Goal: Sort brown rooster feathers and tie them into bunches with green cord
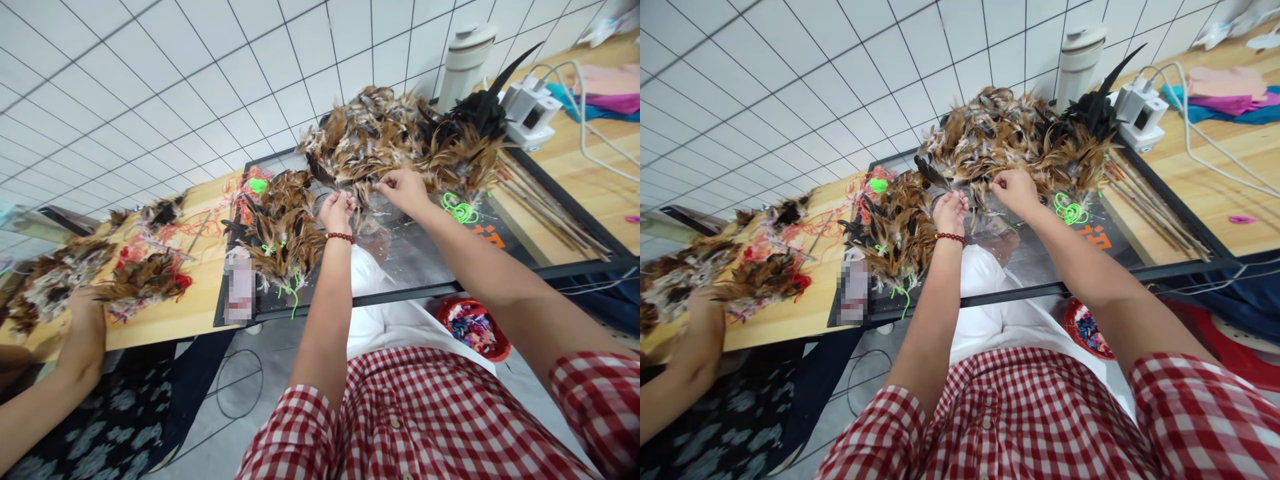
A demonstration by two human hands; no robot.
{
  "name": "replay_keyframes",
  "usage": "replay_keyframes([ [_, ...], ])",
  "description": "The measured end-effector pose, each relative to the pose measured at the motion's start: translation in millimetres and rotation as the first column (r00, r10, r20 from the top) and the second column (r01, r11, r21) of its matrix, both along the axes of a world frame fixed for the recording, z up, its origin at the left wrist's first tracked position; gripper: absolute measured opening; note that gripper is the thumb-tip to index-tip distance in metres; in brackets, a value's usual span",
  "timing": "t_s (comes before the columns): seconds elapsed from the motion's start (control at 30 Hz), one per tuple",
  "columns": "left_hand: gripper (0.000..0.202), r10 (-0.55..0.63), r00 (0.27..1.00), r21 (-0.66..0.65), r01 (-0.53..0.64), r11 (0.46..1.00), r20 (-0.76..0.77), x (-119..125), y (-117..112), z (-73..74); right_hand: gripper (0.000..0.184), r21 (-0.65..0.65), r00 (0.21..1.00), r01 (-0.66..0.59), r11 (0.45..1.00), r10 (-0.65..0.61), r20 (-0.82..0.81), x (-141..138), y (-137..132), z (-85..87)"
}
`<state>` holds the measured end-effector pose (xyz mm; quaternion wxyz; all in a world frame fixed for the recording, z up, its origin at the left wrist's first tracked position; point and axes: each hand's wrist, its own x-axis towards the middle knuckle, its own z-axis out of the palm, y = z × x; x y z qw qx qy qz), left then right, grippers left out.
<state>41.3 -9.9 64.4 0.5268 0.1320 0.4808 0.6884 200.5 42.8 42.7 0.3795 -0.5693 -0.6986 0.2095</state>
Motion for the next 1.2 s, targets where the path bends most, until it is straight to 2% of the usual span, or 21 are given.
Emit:
replay_keyframes([
  [0.17, 0.02, 0.028, 0.999, -0.019, -0.029, 0.999, -0.024, 0.2, 2.4, -1.9, 0.029, 0.037, 0.972, -0.105, 0.994, 0.095, 0.213, -8.8, -15.7, 5.4],
  [0.3, 0.024, 0.017, 1.0, -0.005, -0.017, 1.0, -0.013, 0.0, 3.1, -2.2, 0.021, -0.194, 0.885, -0.213, 0.958, 0.273, 0.376, -11.0, -19.5, 12.3],
  [0.37, 0.025, 0.016, 1.0, 0.007, -0.016, 1.0, -0.006, 0.2, 2.5, -1.6, 0.013, -0.22, 0.929, -0.217, 0.951, 0.27, 0.252, -10.6, -15.3, 13.6],
  [0.43, 0.025, 0.017, 1.0, 0.013, -0.017, 1.0, -0.002, 0.8, 1.6, -0.9, 0.011, -0.216, 0.976, -0.215, 0.952, 0.204, -0.072, -10.4, -9.8, 14.6],
  [0.47, 0.025, 0.011, 1.0, 0.013, -0.011, 1.0, -0.002, 1.1, 1.3, -0.7, 0.012, -0.24, 0.951, -0.231, 0.943, 0.166, -0.262, -10.5, -7.5, 15.1],
  [0.53, 0.025, -0.012, 1.0, 0.008, 0.012, 1.0, -0.013, 1.3, 1.2, -1.0, 0.017, -0.309, 0.82, -0.296, 0.904, 0.074, -0.568, -11.0, -5.4, 15.9],
  [0.6, 0.023, -0.015, 1.0, -0.003, 0.015, 1.0, -0.025, 0.7, 2.4, -2.7, 0.031, -0.359, 0.708, -0.381, 0.852, 0.019, -0.706, -12.0, -6.6, 15.7],
  [0.67, 0.024, 0.017, 0.999, -0.007, -0.017, 1.0, -0.032, -0.7, 4.6, -5.3, 0.045, -0.366, 0.67, -0.477, 0.799, 0.061, -0.74, -13.5, -9.8, 13.9],
  [0.73, 0.023, 0.052, 0.998, -0.001, -0.052, 0.999, -0.033, -1.9, 7.0, -7.7, 0.046, -0.352, 0.674, -0.55, 0.757, 0.153, -0.723, -15.2, -12.6, 11.3],
  [0.77, 0.023, 0.057, 0.998, 0.002, -0.057, 0.998, -0.035, -2.2, 7.9, -8.5, 0.043, -0.336, 0.679, -0.562, 0.756, 0.189, -0.709, -16.1, -13.4, 10.1],
  [0.83, 0.021, 0.049, 0.998, -0.003, -0.05, 0.999, -0.044, -2.1, 8.5, -9.0, 0.037, -0.299, 0.704, -0.519, 0.801, 0.202, -0.681, -17.6, -13.0, 8.6],
  [0.9, 0.02, 0.026, 0.998, -0.01, -0.027, 1.0, -0.055, -1.4, 7.8, -8.4, 0.031, -0.255, 0.733, -0.395, 0.883, 0.136, -0.666, -18.1, -10.5, 9.2],
  [0.97, 0.02, 0.0, 0.998, -0.008, -0.001, 1.0, -0.069, -0.5, 6.3, -7.3, 0.023, -0.239, 0.726, -0.271, 0.933, 0.035, -0.687, -17.4, -7.4, 12.1],
  [1.03, 0.025, -0.022, 0.996, 0.002, 0.022, 1.0, -0.083, 0.4, 4.7, -6.3, 0.022, -0.282, 0.662, -0.243, 0.928, -0.054, -0.748, -15.9, -5.4, 16.7],
  [1.13, 0.027, -0.063, 0.994, 0.01, 0.064, 0.998, -0.092, 2.1, 2.3, -5.3, 0.028, -0.352, 0.534, -0.35, 0.868, -0.124, -0.836, -14.1, -6.5, 23.2],
  [1.2, 0.024, -0.115, 0.989, 0.006, 0.116, 0.993, -0.094, 3.4, 0.4, -4.7, 0.028, -0.352, 0.505, -0.393, 0.85, -0.12, -0.855, -14.3, -8.7, 24.8],
])
